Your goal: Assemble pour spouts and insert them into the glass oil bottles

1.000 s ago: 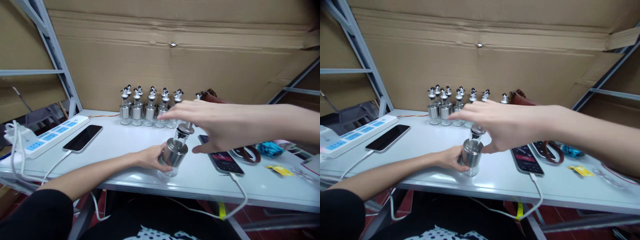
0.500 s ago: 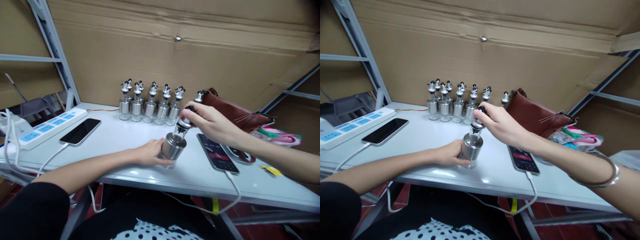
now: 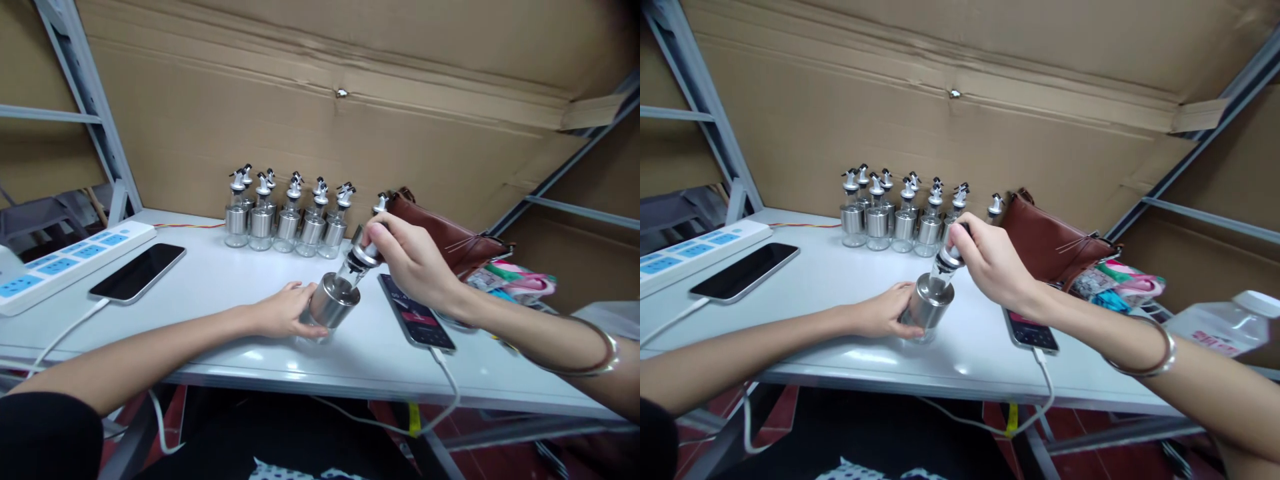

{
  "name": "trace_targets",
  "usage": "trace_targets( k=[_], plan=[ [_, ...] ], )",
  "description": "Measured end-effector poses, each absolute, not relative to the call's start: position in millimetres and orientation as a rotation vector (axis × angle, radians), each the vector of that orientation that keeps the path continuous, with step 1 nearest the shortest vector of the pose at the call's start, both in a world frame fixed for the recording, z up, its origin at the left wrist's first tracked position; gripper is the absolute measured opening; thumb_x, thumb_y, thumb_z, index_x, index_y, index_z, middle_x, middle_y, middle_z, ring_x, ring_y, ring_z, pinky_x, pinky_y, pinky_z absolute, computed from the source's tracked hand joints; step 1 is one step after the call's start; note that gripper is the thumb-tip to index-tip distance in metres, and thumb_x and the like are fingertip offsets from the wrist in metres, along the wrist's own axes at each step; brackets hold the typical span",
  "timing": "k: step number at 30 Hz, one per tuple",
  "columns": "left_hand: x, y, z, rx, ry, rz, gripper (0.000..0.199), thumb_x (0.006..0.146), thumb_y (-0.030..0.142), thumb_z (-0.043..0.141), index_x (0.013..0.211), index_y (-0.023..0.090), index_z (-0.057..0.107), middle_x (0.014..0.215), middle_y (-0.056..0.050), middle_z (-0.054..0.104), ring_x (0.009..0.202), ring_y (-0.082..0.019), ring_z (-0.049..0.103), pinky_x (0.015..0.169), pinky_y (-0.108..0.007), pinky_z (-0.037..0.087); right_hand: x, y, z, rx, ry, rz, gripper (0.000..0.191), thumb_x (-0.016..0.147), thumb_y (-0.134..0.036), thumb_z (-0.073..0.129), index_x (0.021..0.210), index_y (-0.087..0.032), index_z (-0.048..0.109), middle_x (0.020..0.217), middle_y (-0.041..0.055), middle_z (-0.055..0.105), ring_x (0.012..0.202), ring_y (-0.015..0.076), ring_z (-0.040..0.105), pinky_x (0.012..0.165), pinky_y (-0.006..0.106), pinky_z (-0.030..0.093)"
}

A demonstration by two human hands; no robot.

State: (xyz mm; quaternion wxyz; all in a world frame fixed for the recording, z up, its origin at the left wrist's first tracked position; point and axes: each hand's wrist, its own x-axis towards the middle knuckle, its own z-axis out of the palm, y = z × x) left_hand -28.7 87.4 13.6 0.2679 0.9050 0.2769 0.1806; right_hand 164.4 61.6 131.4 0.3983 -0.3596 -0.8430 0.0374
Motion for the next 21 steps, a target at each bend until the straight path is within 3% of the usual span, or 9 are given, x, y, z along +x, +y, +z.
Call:
trace_targets(
  k=[3,8,12,16,19,21],
  plan=[
    [-28.0,86.9,13.8,2.437,0.693,0.506,0.046,0.078,0.054,0.059,0.105,0.018,0.049,0.108,-0.009,0.058,0.104,-0.028,0.053,0.109,-0.053,0.023,163.8,58.4,132.6,-0.789,-2.187,-0.032,0.031,0.096,-0.042,0.038,0.073,-0.023,0.047,0.061,0.0004,0.058,0.050,0.0126,0.048,0.050,0.025,0.037],
    [-27.5,87.1,13.4,2.385,0.676,0.511,0.044,0.076,0.052,0.060,0.100,0.017,0.048,0.107,-0.010,0.057,0.105,-0.028,0.052,0.106,-0.051,0.027,162.5,61.3,127.9,-0.758,-2.121,-0.048,0.034,0.097,-0.042,0.034,0.074,-0.022,0.047,0.061,-0.0002,0.057,0.049,0.0107,0.046,0.048,0.024,0.036],
    [-27.9,87.2,15.2,2.317,0.710,0.533,0.045,0.075,0.053,0.061,0.096,0.016,0.046,0.093,-0.007,0.057,0.090,-0.024,0.053,0.090,-0.041,0.040,160.8,65.0,121.1,-0.775,-2.057,0.058,0.036,0.098,-0.043,0.036,0.074,-0.020,0.049,0.062,-0.0011,0.053,0.050,0.0097,0.046,0.050,0.024,0.036],
    [-30.1,87.2,16.2,2.279,0.680,0.531,0.040,0.074,0.048,0.064,0.091,0.017,0.045,0.088,-0.004,0.056,0.084,-0.021,0.053,0.078,-0.032,0.043,164.2,70.9,132.4,-0.729,-1.885,0.091,0.039,0.097,-0.046,0.036,0.072,-0.020,0.050,0.063,-0.0013,0.048,0.051,0.0098,0.041,0.051,0.025,0.033],
    [-31.9,89.1,13.1,2.277,0.691,0.493,0.040,0.077,0.046,0.063,0.097,0.016,0.045,0.091,-0.005,0.056,0.085,-0.021,0.055,0.075,-0.033,0.045,170.2,78.2,150.0,-0.639,-1.641,0.118,0.038,0.095,-0.050,0.041,0.071,-0.021,0.050,0.062,-0.0017,0.042,0.050,0.0102,0.037,0.048,0.026,0.030],
    [-33.4,90.2,9.8,2.285,0.721,0.521,0.049,0.080,0.049,0.061,0.110,0.015,0.042,0.101,-0.009,0.057,0.092,-0.024,0.057,0.080,-0.036,0.047,173.8,82.1,156.4,-0.684,-1.679,0.332,0.037,0.092,-0.051,0.045,0.071,-0.021,0.050,0.061,-0.0022,0.040,0.049,0.0100,0.036,0.046,0.025,0.029]
  ],
)
